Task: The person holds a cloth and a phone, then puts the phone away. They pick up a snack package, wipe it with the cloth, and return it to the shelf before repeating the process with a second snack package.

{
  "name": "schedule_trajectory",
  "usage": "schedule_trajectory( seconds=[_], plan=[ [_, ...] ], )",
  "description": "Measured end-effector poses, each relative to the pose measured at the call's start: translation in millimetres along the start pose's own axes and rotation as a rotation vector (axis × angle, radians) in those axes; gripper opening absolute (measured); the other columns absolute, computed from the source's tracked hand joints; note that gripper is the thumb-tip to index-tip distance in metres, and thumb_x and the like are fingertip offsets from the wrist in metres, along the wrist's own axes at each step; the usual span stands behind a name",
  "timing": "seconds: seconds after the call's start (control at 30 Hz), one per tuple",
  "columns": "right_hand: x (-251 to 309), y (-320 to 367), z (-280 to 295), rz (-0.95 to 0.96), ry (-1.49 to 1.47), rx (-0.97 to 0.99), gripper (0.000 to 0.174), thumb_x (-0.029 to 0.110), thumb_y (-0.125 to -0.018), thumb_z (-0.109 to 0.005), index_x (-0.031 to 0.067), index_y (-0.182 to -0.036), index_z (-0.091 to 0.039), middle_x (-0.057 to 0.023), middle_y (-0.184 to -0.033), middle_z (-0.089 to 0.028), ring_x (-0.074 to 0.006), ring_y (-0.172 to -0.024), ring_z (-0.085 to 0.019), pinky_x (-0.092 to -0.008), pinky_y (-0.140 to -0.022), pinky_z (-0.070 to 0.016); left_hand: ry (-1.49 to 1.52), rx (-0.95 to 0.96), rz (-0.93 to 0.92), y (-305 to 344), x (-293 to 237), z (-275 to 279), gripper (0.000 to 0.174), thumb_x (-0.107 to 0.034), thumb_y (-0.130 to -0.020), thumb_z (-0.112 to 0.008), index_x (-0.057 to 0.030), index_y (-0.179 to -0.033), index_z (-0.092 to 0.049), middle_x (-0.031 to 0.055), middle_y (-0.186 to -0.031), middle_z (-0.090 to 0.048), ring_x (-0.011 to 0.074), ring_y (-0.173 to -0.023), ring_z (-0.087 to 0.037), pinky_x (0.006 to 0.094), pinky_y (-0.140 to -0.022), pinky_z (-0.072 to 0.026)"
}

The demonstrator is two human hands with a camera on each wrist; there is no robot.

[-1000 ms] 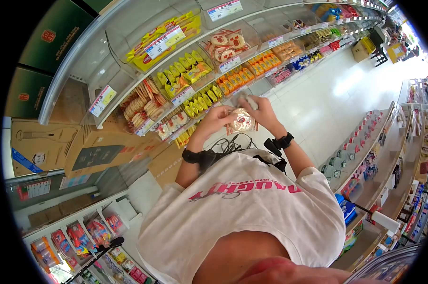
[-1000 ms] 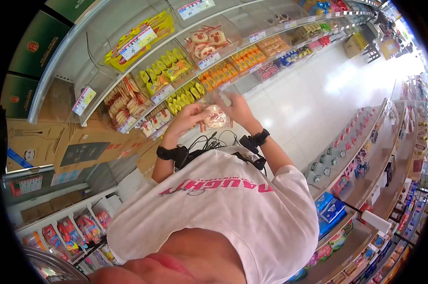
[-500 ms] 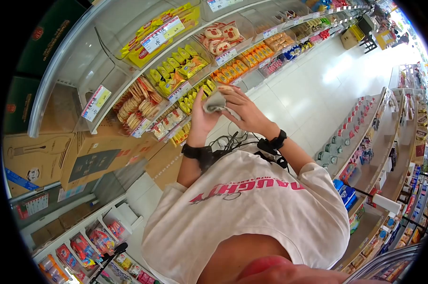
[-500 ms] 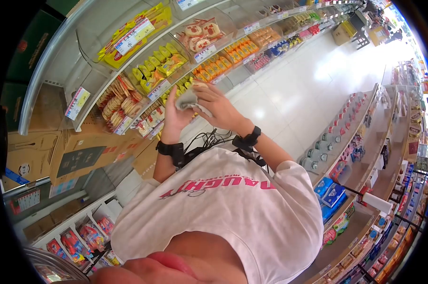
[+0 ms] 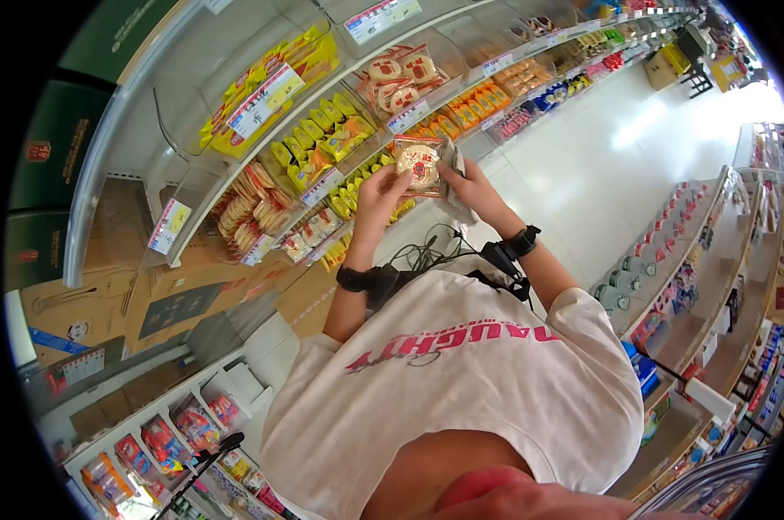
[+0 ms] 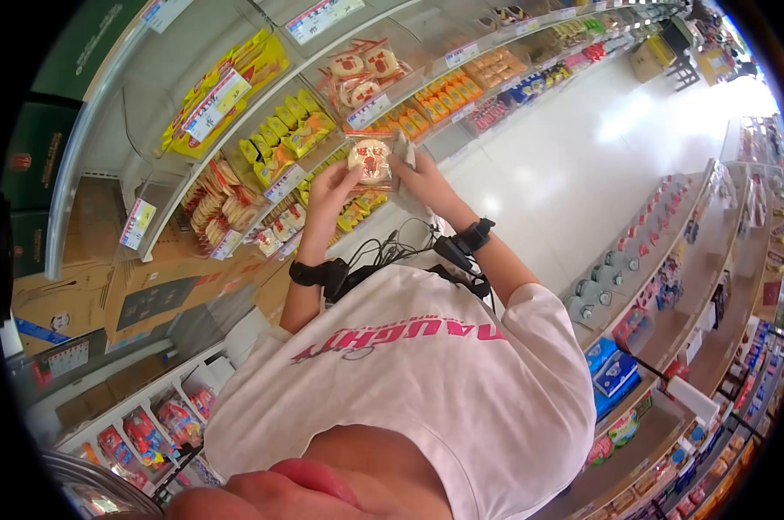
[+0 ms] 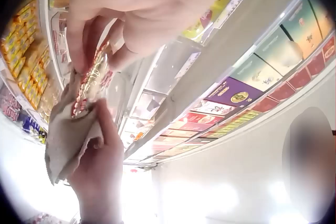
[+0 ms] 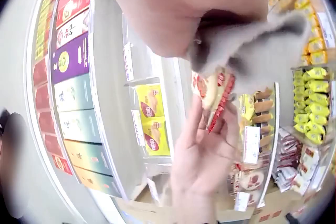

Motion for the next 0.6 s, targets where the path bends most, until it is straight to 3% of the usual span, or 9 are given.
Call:
schedule_trajectory(
  seconds=[0.1, 0.13, 0.23, 0.27, 0.37, 0.47, 0.53, 0.6],
  plan=[
    [-3.2, -25.6, 17.0, 0.013, -0.082, -0.037, 0.037, 0.032, -0.1, -0.06, -0.0009, -0.118, -0.062, -0.0033, -0.096, -0.067, -0.0108, -0.087, -0.057, -0.0297, -0.079, -0.0483, -0.027, 0.068, 0.094, -19.6, -4.6, -12.3, 0.033, -0.02, -0.096, -0.068, 0.0028, -0.12, -0.063, 0.0072, -0.109, -0.069, 0.0113, -0.094, -0.067, 0.0251, -0.082, -0.0538],
    [10.5, -27.0, 28.7, -0.001, 0.011, -0.078, 0.035, 0.032, -0.1, -0.06, 0.0003, -0.115, -0.064, -0.0011, -0.09, -0.066, -0.0102, -0.082, -0.057, -0.03, -0.074, -0.0488, -0.045, 0.067, 0.085, -26.5, -9.2, -14.7, 0.033, -0.019, -0.095, -0.068, 0.0031, -0.119, -0.063, 0.0072, -0.106, -0.07, 0.0114, -0.092, -0.067, 0.0248, -0.08, -0.0542],
    [14.7, -53.4, 48.6, 0.035, -0.085, -0.071, 0.033, 0.032, -0.099, -0.06, 0.0023, -0.112, -0.065, -0.0004, -0.087, -0.064, -0.0085, -0.08, -0.055, -0.031, -0.072, -0.0484, -0.087, 0.069, 0.049, -54.9, -23.5, -25.7, 0.031, -0.017, -0.094, -0.07, 0.004, -0.116, -0.063, 0.0072, -0.098, -0.071, 0.0117, -0.087, -0.068, 0.0241, -0.077, -0.0553],
    [17.9, -57.5, 61.3, 0.05, -0.011, -0.157, 0.028, 0.025, -0.099, -0.059, 0.0023, -0.114, -0.063, -0.0042, -0.086, -0.066, -0.0166, -0.077, -0.059, -0.0343, -0.071, -0.0482, 0.0, 0.005, 0.0, -68.5, -22.1, -22.5, 0.031, -0.014, -0.093, -0.071, 0.0046, -0.115, -0.063, 0.0073, -0.098, -0.071, 0.0111, -0.084, -0.067, 0.0243, -0.073, -0.0535],
    [52.8, -71.0, 78.3, 0.472, 0.267, -0.355, 0.031, 0.009, -0.09, -0.059, 0.0004, -0.12, -0.058, -0.0136, -0.102, -0.067, -0.031, -0.094, -0.064, -0.0399, -0.082, -0.05, -0.185, -0.213, -0.125, -99.9, -31.8, -0.6, 0.03, -0.014, -0.092, -0.071, 0.0047, -0.115, -0.063, 0.0075, -0.099, -0.071, 0.0122, -0.086, -0.068, 0.0244, -0.074, -0.0537],
    [86.0, -76.9, 55.0, 0.805, 0.636, -0.227, 0.054, -0.001, -0.078, -0.057, 0.0008, -0.131, -0.052, -0.02, -0.129, -0.057, -0.0408, -0.122, -0.052, -0.0447, -0.101, -0.0452, -0.169, -0.164, -0.082, -122.2, -33.3, -6.8, 0.029, -0.012, -0.093, -0.069, 0.0055, -0.115, -0.062, 0.0098, -0.103, -0.071, 0.0148, -0.092, -0.068, 0.027, -0.079, -0.0554],
    [85.1, -91.2, 31.3, 0.837, 0.687, -0.07, 0.063, -0.003, -0.073, -0.056, 0.0022, -0.136, -0.049, -0.0192, -0.141, -0.048, -0.0395, -0.134, -0.042, -0.0463, -0.109, -0.0388, -0.011, -0.101, -0.116, -137.7, -29.3, -11.0, 0.027, -0.006, -0.093, -0.065, 0.0058, -0.117, -0.062, 0.0115, -0.108, -0.069, 0.0163, -0.096, -0.068, 0.0284, -0.082, -0.0558],
    [83.7, -100.4, 17.0, 0.826, 0.714, 0.024, 0.07, -0.008, -0.071, -0.055, 0.0028, -0.14, -0.047, -0.0182, -0.149, -0.042, -0.0395, -0.141, -0.036, -0.0469, -0.116, -0.034, -0.08, -0.183, -0.115, -145.7, -32.0, 0.9, 0.028, -0.003, -0.093, -0.063, 0.0052, -0.12, -0.061, 0.0114, -0.113, -0.068, 0.0176, -0.101, -0.067, 0.0305, -0.086, -0.0551]
  ],
)
Point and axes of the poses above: each hand's wrist, its own y-axis away from the middle knuckle, its own z-axis out of the back of the hand, x = y × z, the point moved 8 cm from there along -y, towards the middle knuckle
